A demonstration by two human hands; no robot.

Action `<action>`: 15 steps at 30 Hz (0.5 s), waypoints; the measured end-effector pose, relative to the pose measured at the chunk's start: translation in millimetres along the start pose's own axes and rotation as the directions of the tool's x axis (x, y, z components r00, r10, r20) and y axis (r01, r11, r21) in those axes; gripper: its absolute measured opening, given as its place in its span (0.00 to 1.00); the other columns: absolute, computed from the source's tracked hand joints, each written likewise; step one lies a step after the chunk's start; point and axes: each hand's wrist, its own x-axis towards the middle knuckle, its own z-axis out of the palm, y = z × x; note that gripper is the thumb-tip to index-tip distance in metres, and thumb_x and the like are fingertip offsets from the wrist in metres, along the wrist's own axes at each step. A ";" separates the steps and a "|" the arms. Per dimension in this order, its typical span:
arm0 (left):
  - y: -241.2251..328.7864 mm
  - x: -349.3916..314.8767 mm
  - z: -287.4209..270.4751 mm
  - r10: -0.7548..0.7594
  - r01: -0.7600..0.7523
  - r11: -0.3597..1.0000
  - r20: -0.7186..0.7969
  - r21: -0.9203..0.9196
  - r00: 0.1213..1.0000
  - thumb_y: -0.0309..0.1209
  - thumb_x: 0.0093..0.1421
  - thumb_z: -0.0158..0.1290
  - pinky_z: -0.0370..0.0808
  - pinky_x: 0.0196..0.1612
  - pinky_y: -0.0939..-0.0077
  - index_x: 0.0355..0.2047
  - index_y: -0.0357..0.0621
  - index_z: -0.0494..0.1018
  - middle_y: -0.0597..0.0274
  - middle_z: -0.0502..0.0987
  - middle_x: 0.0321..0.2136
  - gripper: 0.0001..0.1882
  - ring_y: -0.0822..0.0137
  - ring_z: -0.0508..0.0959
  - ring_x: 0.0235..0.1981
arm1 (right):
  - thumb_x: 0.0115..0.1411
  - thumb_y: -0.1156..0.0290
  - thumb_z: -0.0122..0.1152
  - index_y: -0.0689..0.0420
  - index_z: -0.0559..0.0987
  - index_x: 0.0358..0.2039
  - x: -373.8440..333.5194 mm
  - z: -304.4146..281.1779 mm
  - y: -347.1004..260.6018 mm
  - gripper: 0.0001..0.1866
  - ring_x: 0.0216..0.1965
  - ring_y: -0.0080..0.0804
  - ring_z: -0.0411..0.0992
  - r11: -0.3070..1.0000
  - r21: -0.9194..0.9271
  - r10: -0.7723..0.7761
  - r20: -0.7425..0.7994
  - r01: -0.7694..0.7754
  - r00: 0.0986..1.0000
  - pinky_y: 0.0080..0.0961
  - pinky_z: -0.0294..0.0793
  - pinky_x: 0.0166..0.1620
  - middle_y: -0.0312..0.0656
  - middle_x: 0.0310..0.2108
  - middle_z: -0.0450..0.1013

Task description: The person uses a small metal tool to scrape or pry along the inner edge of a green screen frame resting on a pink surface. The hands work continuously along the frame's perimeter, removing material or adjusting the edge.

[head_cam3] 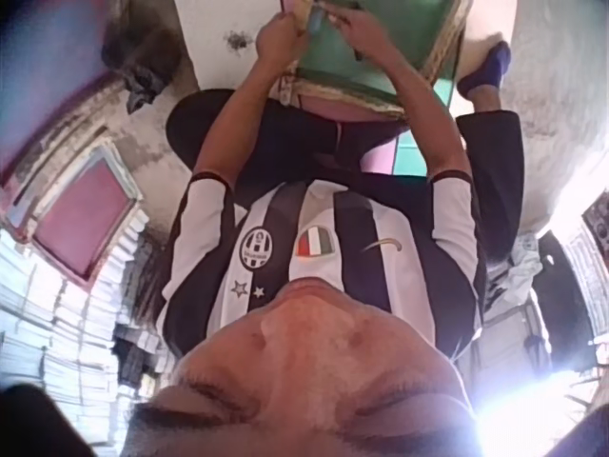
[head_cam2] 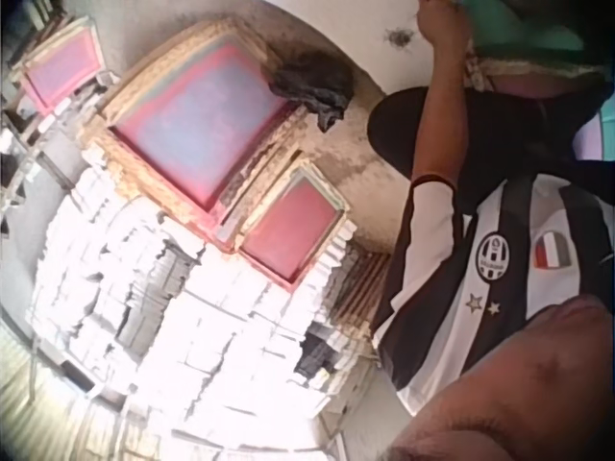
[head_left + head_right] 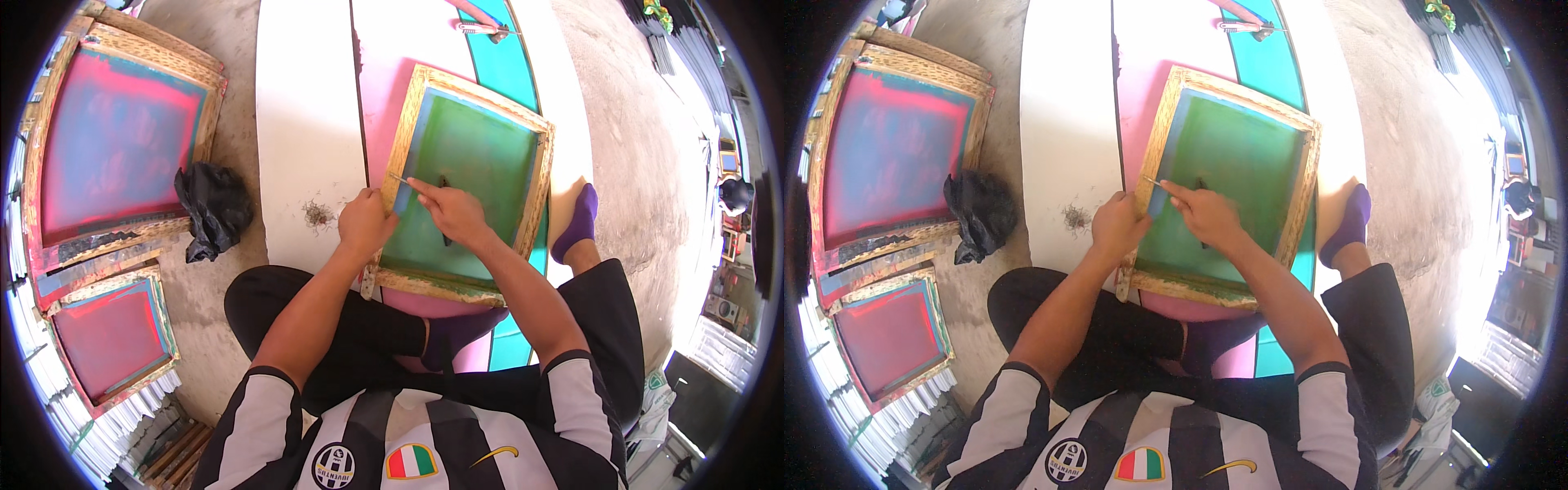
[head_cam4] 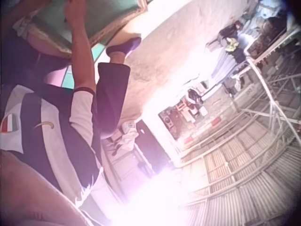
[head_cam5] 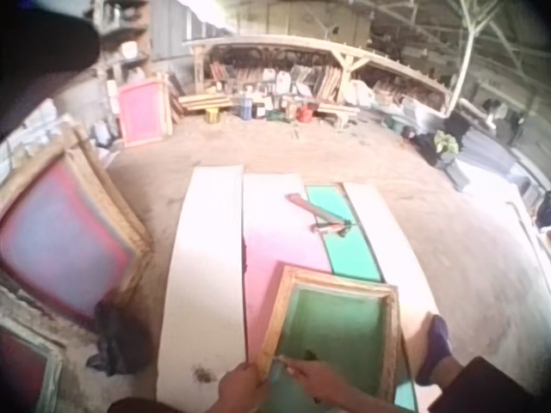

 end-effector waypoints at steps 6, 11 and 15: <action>-0.1 1.2 -5.9 -0.015 0.014 1.000 0.021 0.021 1.000 0.38 0.54 0.65 0.81 0.42 0.46 0.38 0.35 0.78 0.44 0.81 0.38 0.19 0.40 0.84 0.38 | 0.76 0.59 0.56 0.44 0.79 0.67 24.9 -39.3 -45.6 0.21 0.21 0.23 0.67 0.483 0.454 0.515 0.544 -0.749 0.662 0.31 0.72 0.29 0.33 0.20 0.64; 6.6 1.9 -11.4 -0.041 0.038 0.999 0.082 0.030 0.996 0.38 0.55 0.65 0.82 0.43 0.48 0.41 0.34 0.78 0.45 0.81 0.42 0.20 0.42 0.85 0.40 | 0.74 0.56 0.56 0.37 0.78 0.66 -4.2 -29.2 -46.4 0.22 0.27 0.39 0.76 0.947 -0.013 0.321 0.136 -0.322 0.937 0.40 0.77 0.35 0.41 0.25 0.75; 3.8 2.0 -4.8 -0.038 0.037 0.999 0.054 0.020 0.998 0.38 0.55 0.65 0.82 0.43 0.47 0.40 0.34 0.78 0.43 0.80 0.40 0.20 0.40 0.84 0.39 | 0.74 0.53 0.52 0.29 0.79 0.64 -21.0 -25.9 -58.6 0.20 0.37 0.58 0.82 0.927 -0.247 0.307 0.059 -0.284 0.950 0.54 0.81 0.41 0.52 0.36 0.83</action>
